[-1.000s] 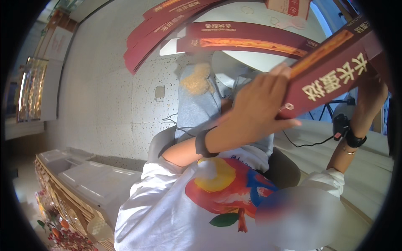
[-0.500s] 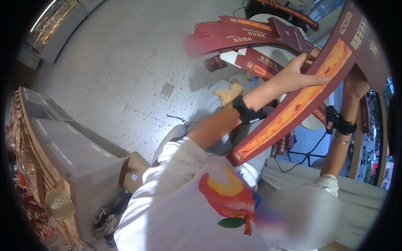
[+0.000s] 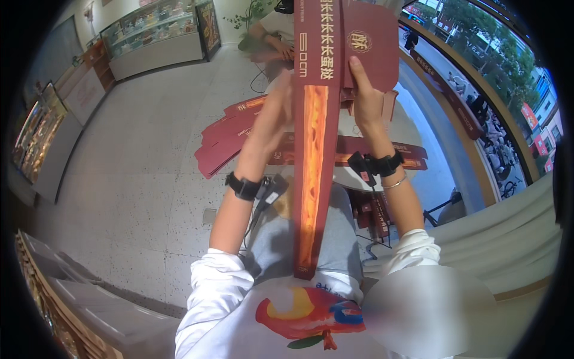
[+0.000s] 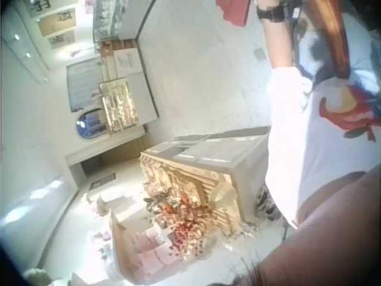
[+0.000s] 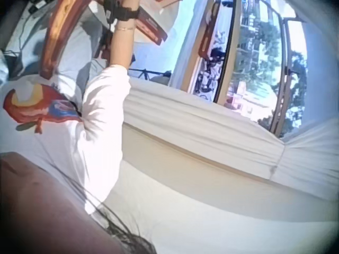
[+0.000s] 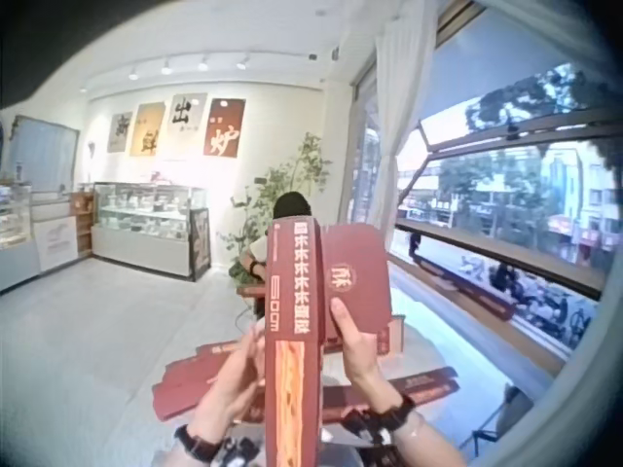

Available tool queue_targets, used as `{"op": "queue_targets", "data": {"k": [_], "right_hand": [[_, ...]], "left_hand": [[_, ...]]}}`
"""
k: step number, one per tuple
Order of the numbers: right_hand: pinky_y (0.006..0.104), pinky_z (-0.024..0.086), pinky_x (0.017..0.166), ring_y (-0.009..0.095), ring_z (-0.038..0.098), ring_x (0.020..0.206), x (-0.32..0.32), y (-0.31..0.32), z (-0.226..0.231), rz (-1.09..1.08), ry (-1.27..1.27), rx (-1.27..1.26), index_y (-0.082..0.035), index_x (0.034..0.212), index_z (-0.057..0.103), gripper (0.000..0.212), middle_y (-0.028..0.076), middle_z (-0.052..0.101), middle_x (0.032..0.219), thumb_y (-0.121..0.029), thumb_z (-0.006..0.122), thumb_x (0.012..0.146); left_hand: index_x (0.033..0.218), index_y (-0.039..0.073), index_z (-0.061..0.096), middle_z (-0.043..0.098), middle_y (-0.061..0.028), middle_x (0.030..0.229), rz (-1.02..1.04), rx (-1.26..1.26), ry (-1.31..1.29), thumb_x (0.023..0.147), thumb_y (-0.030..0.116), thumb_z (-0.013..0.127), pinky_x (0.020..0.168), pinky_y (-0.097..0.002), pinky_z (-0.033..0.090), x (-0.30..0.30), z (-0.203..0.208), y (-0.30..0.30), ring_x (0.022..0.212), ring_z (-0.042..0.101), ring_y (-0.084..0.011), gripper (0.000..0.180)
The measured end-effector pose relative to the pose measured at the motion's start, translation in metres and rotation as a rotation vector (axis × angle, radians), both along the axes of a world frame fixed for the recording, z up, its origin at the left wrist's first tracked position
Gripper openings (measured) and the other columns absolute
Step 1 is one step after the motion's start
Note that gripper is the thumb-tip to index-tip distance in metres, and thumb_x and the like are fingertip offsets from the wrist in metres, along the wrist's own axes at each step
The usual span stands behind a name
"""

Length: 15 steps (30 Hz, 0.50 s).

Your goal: The person assembles flat-packed cardboard boxes by folding and interlocking the flaps. They handle multiple identical red boxes, folding side panels and locking tabs to form rectangular containers.

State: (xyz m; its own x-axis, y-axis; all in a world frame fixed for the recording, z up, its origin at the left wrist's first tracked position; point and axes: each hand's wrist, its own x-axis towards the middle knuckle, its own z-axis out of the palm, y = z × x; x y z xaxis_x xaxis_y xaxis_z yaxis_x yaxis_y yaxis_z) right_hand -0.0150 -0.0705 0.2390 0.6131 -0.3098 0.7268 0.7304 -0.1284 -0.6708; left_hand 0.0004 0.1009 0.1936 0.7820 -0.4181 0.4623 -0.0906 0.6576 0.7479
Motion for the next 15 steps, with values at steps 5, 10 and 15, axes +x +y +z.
{"op": "queue_targets", "data": {"k": [5,10,15], "right_hand": [[0.0279,0.046,0.086,0.013,0.059,0.096,0.000,0.001,-0.019,0.027,-0.011,0.048,0.001,0.113,0.061,0.035,0.006,0.063,0.108,-0.027,0.067,0.092],[0.0302,0.044,0.093,0.016,0.054,0.109,-0.028,0.013,-0.044,0.211,0.249,0.012,0.003,0.130,0.047,0.053,0.013,0.056,0.122,-0.030,0.066,0.093],[0.0343,0.033,0.107,0.021,0.045,0.126,-0.081,0.027,-0.126,0.380,0.341,-0.005,0.001,0.140,0.035,0.076,0.014,0.047,0.135,-0.022,0.076,0.081]], "left_hand": [[0.134,0.001,0.048,0.054,-0.0098,0.133,0.044,0.007,-0.034,0.096,0.050,0.053,0.100,-0.0318,0.041,0.039,0.060,-0.015,0.121,0.051,-0.0152,0.062],[0.129,0.003,0.054,0.062,-0.0070,0.121,0.193,0.029,-0.102,0.095,0.035,0.061,0.089,-0.0291,0.049,0.085,0.060,-0.019,0.105,0.060,-0.0133,0.047],[0.119,0.003,0.057,0.066,-0.0050,0.106,0.065,0.011,-0.017,0.092,0.036,0.064,0.072,-0.0242,0.054,0.074,0.074,-0.017,0.088,0.064,-0.0087,0.043]]}}
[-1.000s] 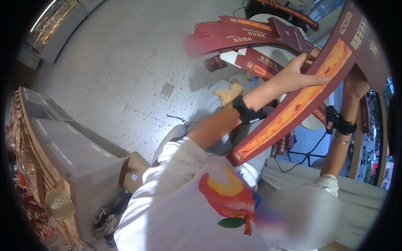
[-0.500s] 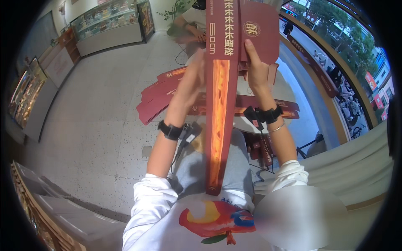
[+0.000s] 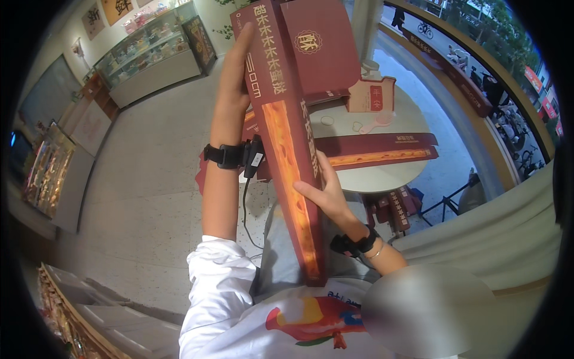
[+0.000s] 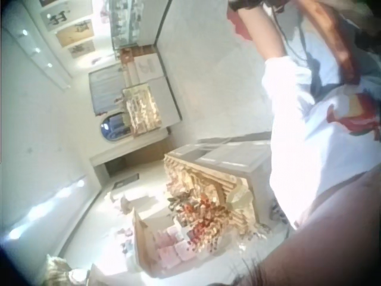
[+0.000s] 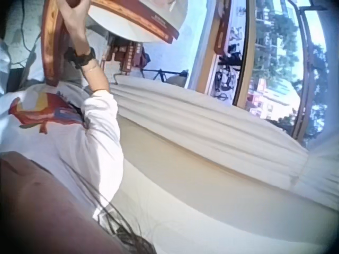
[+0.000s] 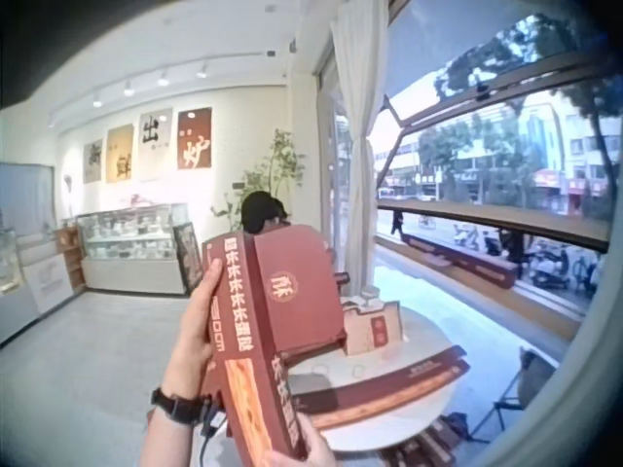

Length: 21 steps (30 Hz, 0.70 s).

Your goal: The person assembles flat-packed cardboard boxes by folding and interlocking the flaps. They handle multiple identical red boxes, folding side panels and locking tabs to form rectangular containers.

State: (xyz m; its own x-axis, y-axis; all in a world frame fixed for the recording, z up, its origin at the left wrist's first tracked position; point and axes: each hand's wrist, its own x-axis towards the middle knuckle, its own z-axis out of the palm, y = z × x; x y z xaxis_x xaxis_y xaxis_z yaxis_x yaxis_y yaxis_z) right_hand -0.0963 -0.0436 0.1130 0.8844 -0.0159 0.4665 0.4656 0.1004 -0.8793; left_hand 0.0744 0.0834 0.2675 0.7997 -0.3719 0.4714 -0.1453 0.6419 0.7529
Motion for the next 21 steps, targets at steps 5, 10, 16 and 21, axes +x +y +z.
{"op": "queue_targets", "data": {"k": [5,10,16,21], "right_hand": [[0.0289,0.040,0.099,0.015,0.054,0.112,0.006,0.005,0.000,0.008,0.002,0.156,0.003,0.128,0.047,0.053,0.009,0.058,0.120,-0.009,0.070,0.083],[0.0300,0.039,0.100,0.015,0.051,0.116,0.010,0.005,0.006,0.101,0.035,0.182,0.002,0.132,0.042,0.057,0.010,0.055,0.125,-0.010,0.070,0.084],[0.0325,0.027,0.111,0.022,0.037,0.133,-0.006,-0.056,0.017,0.383,0.311,-0.213,0.000,0.147,0.027,0.065,0.015,0.041,0.144,-0.039,0.050,0.099],[0.0327,0.043,0.097,0.018,0.051,0.119,-0.062,-0.134,-0.024,0.298,0.599,-0.450,-0.002,0.146,0.038,0.065,0.015,0.047,0.140,-0.043,0.053,0.097]], "left_hand": [[0.116,0.002,0.058,0.066,-0.0029,0.097,0.120,0.101,-0.041,0.092,0.039,0.064,0.066,-0.0226,0.053,-0.011,0.001,-0.005,0.076,0.064,-0.0096,0.045],[0.115,0.002,0.059,0.068,-0.0053,0.097,0.172,0.071,-0.040,0.091,0.037,0.066,0.064,-0.0234,0.053,-0.013,0.000,-0.003,0.078,0.065,-0.0104,0.043],[0.117,0.003,0.059,0.065,-0.0083,0.111,0.217,-0.153,-0.007,0.090,0.023,0.067,0.087,-0.0308,0.051,0.058,0.024,0.041,0.097,0.065,-0.0196,0.035],[0.137,0.003,0.046,0.049,-0.0155,0.137,0.771,0.206,-0.101,0.103,0.038,0.031,0.106,-0.0485,0.040,0.101,0.034,0.188,0.125,0.048,-0.0345,0.051]]}}
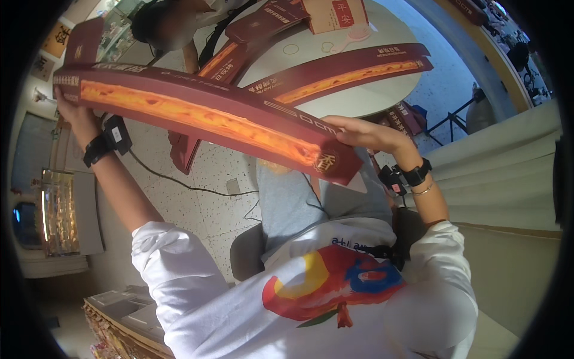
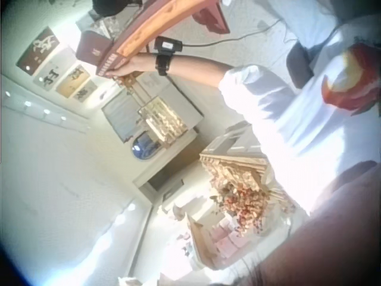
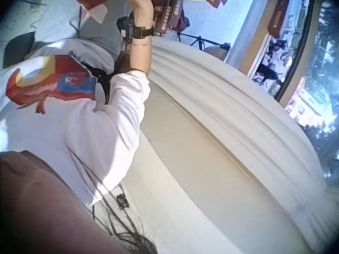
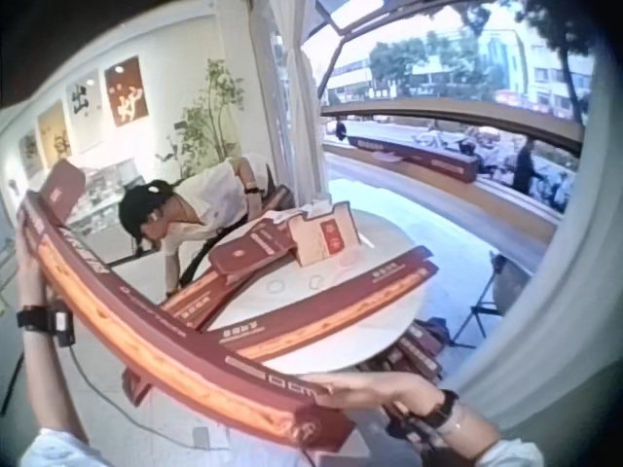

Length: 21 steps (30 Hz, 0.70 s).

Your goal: The person assembles flat-packed cardboard boxes by folding and interlocking the flaps. They handle multiple identical red boxes, folding side panels and locking tabs to form rectangular containers.

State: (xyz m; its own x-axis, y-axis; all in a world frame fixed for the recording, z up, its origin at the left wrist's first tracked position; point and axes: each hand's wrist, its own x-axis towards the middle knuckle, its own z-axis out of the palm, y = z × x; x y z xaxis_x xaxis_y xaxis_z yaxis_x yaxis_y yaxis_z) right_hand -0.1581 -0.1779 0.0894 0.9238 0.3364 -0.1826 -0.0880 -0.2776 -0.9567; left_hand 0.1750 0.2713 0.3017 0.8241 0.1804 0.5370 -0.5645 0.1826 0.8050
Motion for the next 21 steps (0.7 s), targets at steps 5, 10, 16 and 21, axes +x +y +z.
{"op": "queue_targets", "data": {"k": [5,10,16,21], "right_hand": [[0.0321,0.042,0.098,0.020,0.049,0.122,-0.019,0.010,0.004,-0.011,-0.475,0.352,-0.005,0.147,0.036,0.065,0.013,0.041,0.148,-0.046,0.049,0.099],[0.0480,0.039,0.105,0.031,0.040,0.135,-0.046,0.030,0.031,-0.143,-0.446,0.384,-0.005,0.145,0.037,0.065,0.019,0.037,0.149,-0.041,0.056,0.094],[0.0330,0.052,0.082,0.026,0.069,0.096,-0.056,0.047,0.037,-0.287,-0.416,0.032,0.002,0.123,0.056,0.052,0.019,0.069,0.101,-0.015,0.077,0.079],[0.0325,0.053,0.076,0.029,0.070,0.091,-0.059,0.059,0.017,-0.427,-0.554,-0.074,0.004,0.119,0.057,0.042,0.020,0.070,0.098,-0.012,0.072,0.083]], "left_hand": [[0.139,0.002,0.043,0.046,-0.0169,0.140,0.192,-0.149,0.230,0.102,0.041,0.032,0.107,-0.0490,0.040,-0.021,-0.071,0.063,0.127,0.047,-0.0331,0.055],[0.144,0.000,0.036,0.043,-0.0175,0.145,0.246,0.017,0.099,0.102,0.040,0.030,0.108,-0.0522,0.039,-0.057,-0.146,0.134,0.128,0.048,-0.0354,0.058],[0.136,0.003,0.046,0.051,-0.0152,0.133,0.390,-0.038,0.074,0.102,0.044,0.030,0.099,-0.0472,0.047,-0.154,-0.170,0.135,0.117,0.056,-0.0308,0.055],[0.138,0.005,0.045,0.045,-0.0155,0.140,0.292,-0.271,0.050,0.100,0.048,0.033,0.105,-0.0518,0.041,-0.155,-0.193,0.201,0.127,0.048,-0.0332,0.058]]}}
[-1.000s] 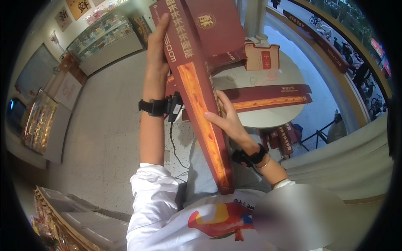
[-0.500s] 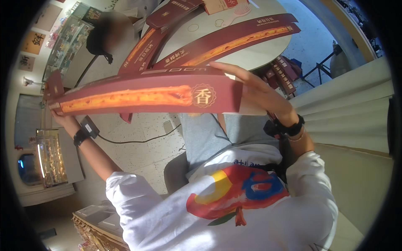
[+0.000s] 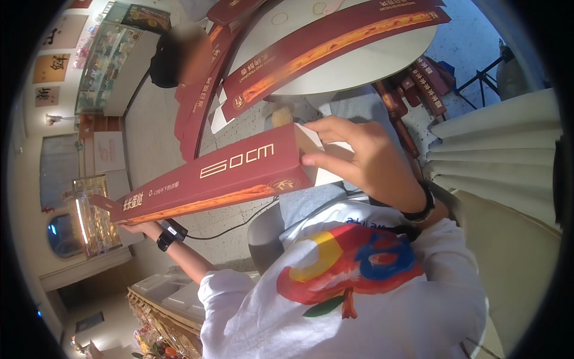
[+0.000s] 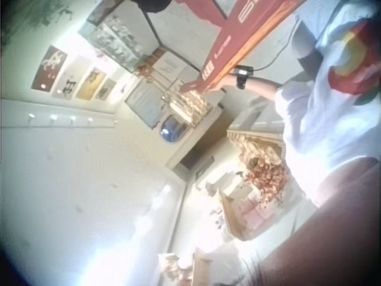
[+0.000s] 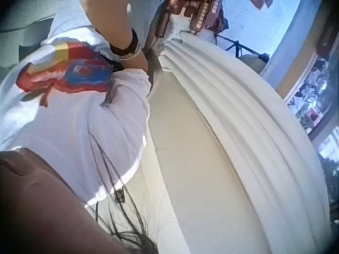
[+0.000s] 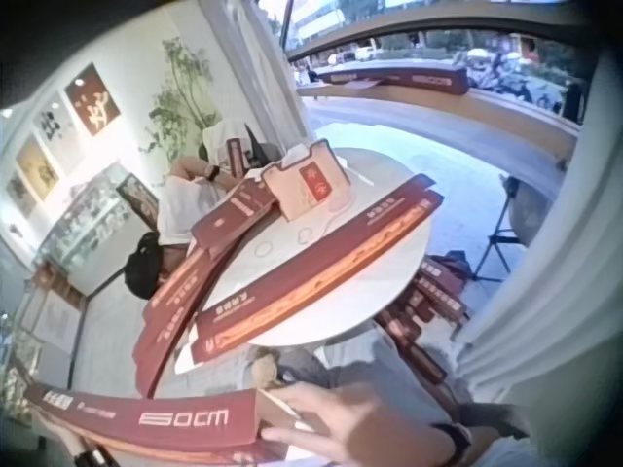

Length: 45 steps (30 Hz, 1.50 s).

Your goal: The person assembles flat-packed cardboard boxes by folding and interlocking the flaps. They handle multiple identical red boxes, folding side panels and locking tabs to form rectangular containers.

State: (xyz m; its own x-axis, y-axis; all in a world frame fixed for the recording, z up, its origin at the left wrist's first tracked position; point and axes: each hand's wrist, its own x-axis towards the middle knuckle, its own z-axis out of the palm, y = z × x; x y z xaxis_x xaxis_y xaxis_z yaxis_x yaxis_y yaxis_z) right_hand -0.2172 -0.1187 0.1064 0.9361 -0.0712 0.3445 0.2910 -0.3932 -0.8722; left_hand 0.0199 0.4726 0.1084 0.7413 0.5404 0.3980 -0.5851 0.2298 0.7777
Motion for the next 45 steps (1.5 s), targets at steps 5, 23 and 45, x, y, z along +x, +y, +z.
{"op": "queue_targets", "data": {"k": [5,23,45], "right_hand": [[0.0362,0.051,0.083,0.033,0.068,0.096,-0.004,-0.001,0.012,0.078,0.368,0.165,0.002,0.134,0.046,0.058,0.023,0.067,0.104,-0.016,0.071,0.084],[0.0523,0.016,0.116,0.037,0.061,0.102,0.039,0.002,-0.002,-0.287,-0.074,0.232,0.012,0.123,0.051,0.053,0.024,0.065,0.103,-0.033,0.049,0.097],[0.0363,0.040,0.104,0.021,0.047,0.126,0.049,-0.040,-0.044,-0.367,-0.402,1.243,-0.001,0.149,0.022,0.078,0.020,0.046,0.142,-0.056,0.043,0.098]], "left_hand": [[0.140,0.005,0.043,0.043,-0.0153,0.144,0.012,-0.074,-0.122,0.099,0.045,0.035,0.109,-0.0535,0.035,-0.006,-0.021,-0.005,0.131,0.044,-0.0346,0.059],[0.140,0.011,0.046,0.040,-0.0100,0.149,0.279,-0.150,-0.159,0.093,0.049,0.044,0.113,-0.0576,0.026,-0.088,-0.020,-0.082,0.137,0.038,-0.0344,0.060],[0.140,0.015,0.045,0.041,-0.0104,0.147,0.208,-0.233,-0.127,0.099,0.041,0.039,0.111,-0.0526,0.035,-0.085,-0.062,-0.162,0.132,0.044,-0.0316,0.049]]}}
